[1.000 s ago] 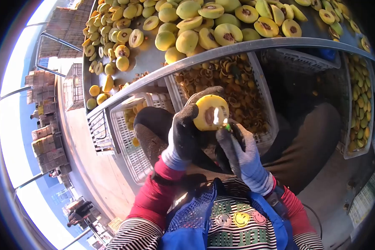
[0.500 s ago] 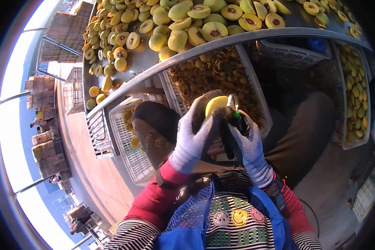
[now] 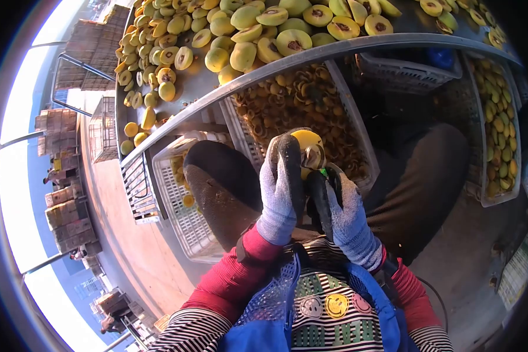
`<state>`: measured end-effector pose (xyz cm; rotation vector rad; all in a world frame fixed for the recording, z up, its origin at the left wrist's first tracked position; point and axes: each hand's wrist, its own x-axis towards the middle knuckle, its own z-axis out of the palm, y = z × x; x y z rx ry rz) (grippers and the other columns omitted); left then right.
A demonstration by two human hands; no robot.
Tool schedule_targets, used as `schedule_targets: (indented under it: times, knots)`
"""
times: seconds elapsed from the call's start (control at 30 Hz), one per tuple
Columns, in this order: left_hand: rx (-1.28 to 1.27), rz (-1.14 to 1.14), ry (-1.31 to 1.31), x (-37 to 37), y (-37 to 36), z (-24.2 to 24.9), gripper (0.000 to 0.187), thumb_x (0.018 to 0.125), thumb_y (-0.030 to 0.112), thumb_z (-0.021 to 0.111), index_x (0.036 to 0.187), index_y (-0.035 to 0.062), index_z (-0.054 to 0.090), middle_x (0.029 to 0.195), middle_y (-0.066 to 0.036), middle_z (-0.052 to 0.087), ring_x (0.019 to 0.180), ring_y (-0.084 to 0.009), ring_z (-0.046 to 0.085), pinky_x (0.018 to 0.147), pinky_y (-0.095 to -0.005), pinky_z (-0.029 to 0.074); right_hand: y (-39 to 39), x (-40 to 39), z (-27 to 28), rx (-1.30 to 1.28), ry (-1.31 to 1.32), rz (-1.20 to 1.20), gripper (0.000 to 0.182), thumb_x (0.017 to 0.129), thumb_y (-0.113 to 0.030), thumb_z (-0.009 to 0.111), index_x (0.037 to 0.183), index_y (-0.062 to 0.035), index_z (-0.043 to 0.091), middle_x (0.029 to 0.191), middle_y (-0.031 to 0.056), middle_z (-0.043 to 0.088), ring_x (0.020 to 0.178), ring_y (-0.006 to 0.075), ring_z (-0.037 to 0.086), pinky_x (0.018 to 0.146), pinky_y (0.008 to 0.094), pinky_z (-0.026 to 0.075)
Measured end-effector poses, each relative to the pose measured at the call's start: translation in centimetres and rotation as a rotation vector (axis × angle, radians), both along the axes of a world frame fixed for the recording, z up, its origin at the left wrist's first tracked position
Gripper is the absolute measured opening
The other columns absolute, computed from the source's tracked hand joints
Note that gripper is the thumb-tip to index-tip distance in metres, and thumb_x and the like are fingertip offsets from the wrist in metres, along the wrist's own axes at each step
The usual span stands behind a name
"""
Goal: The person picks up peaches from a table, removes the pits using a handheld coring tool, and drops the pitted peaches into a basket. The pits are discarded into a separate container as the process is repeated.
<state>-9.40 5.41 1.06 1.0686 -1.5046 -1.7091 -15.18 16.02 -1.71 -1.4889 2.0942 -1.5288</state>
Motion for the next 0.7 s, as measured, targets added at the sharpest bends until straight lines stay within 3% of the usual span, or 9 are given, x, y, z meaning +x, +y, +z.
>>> schedule_targets:
  times: [0.03,0.1,0.3,0.43,0.5,0.53,0.6,0.67,0.7]
  knots:
    - [0.04,0.037,0.021,0.0,0.3,-0.2,0.032,0.099,0.03,0.047,0.107,0.0004,0.056,0.094,-0.005,0.059,0.085,-0.009,0.054,0.076,-0.0235,0.045,0.1,0.2,0.2,0.002,-0.002,0.0,0.03,0.089,-0.008,0.057,0.115,0.006,0.054,0.107,0.0268,0.056,0.089,0.0358,0.06,0.076,0.0406,0.049]
    - [0.034,0.039,0.029,0.1,0.6,-0.6,0.032,0.099,0.03,0.047,0.107,0.0003,0.056,0.095,-0.005,0.059,0.085,-0.009,0.054,0.076,-0.0236,0.045,0.1,0.8,0.5,0.088,-0.547,-0.023,0.032,0.086,-0.006,0.059,0.115,0.0061,0.053,0.113,0.0286,0.052,0.091,0.0384,0.058,0.076,0.0421,0.049]
    - [-0.006,0.041,0.059,0.3,1.1,-1.4,0.032,0.098,0.03,0.048,0.108,0.0002,0.056,0.095,-0.007,0.059,0.086,-0.0099,0.055,0.077,-0.0242,0.045,0.8,1.1,-1.2,0.046,0.127,0.009,0.039,0.085,-0.007,0.06,0.12,0.0062,0.049,0.112,0.0296,0.052,0.093,0.0405,0.058,0.076,0.0426,0.05]
    - [-0.013,0.036,0.047,0.2,1.5,-1.4,0.031,0.098,0.028,0.047,0.109,0.0005,0.056,0.095,-0.008,0.06,0.086,-0.0112,0.055,0.078,-0.0252,0.045,1.3,1.7,-2.6,-0.007,0.068,0.011,0.04,0.085,-0.005,0.059,0.122,0.0063,0.048,0.115,0.0291,0.052,0.095,0.0397,0.058,0.079,0.0425,0.049]
    - [-0.014,0.034,0.053,0.3,1.5,-1.8,0.031,0.098,0.028,0.047,0.109,0.001,0.056,0.095,-0.007,0.06,0.086,-0.0105,0.055,0.077,-0.0244,0.045,1.7,1.9,-3.5,0.06,-0.292,0.058,0.041,0.085,-0.004,0.06,0.123,0.0054,0.048,0.117,0.0273,0.051,0.097,0.0387,0.058,0.082,0.0422,0.048]
    - [-0.015,0.033,0.054,0.5,1.2,-1.7,0.031,0.098,0.028,0.047,0.109,0.001,0.056,0.095,-0.007,0.06,0.086,-0.0105,0.055,0.077,-0.0244,0.045,1.8,1.8,-3.9,0.059,-0.291,0.058,0.041,0.085,-0.004,0.06,0.123,0.0054,0.048,0.117,0.0273,0.051,0.097,0.0387,0.058,0.082,0.0422,0.048]
    - [0.016,-0.22,-0.033,1.0,-0.4,-0.8,0.031,0.098,0.029,0.049,0.109,0.0011,0.056,0.092,-0.005,0.06,0.084,-0.0091,0.055,0.075,-0.0235,0.046,2.0,1.5,-4.5,0.084,0.017,0.085,0.039,0.086,-0.005,0.059,0.123,0.0039,0.05,0.116,0.0241,0.054,0.097,0.0353,0.058,0.083,0.04,0.048]
    - [0.451,-0.399,-0.055,1.2,-3.3,0.9,0.035,0.096,0.033,0.053,0.11,0.0007,0.055,0.089,-0.002,0.06,0.077,-0.0075,0.055,0.071,-0.0227,0.046,1.6,1.0,-3.4,0.043,-0.027,0.099,0.037,0.086,-0.004,0.06,0.121,0.0034,0.051,0.111,0.0224,0.056,0.094,0.0319,0.059,0.081,0.0385,0.049]
    - [0.415,-0.456,-0.091,1.1,-4.0,1.1,0.033,0.095,0.029,0.054,0.112,0.0006,0.055,0.093,-0.002,0.06,0.082,-0.0075,0.056,0.073,-0.0227,0.047,1.3,0.7,-2.5,-0.003,-0.07,0.111,0.035,0.086,-0.004,0.06,0.119,0.003,0.053,0.107,0.0207,0.057,0.091,0.0285,0.06,0.079,0.0371,0.049]
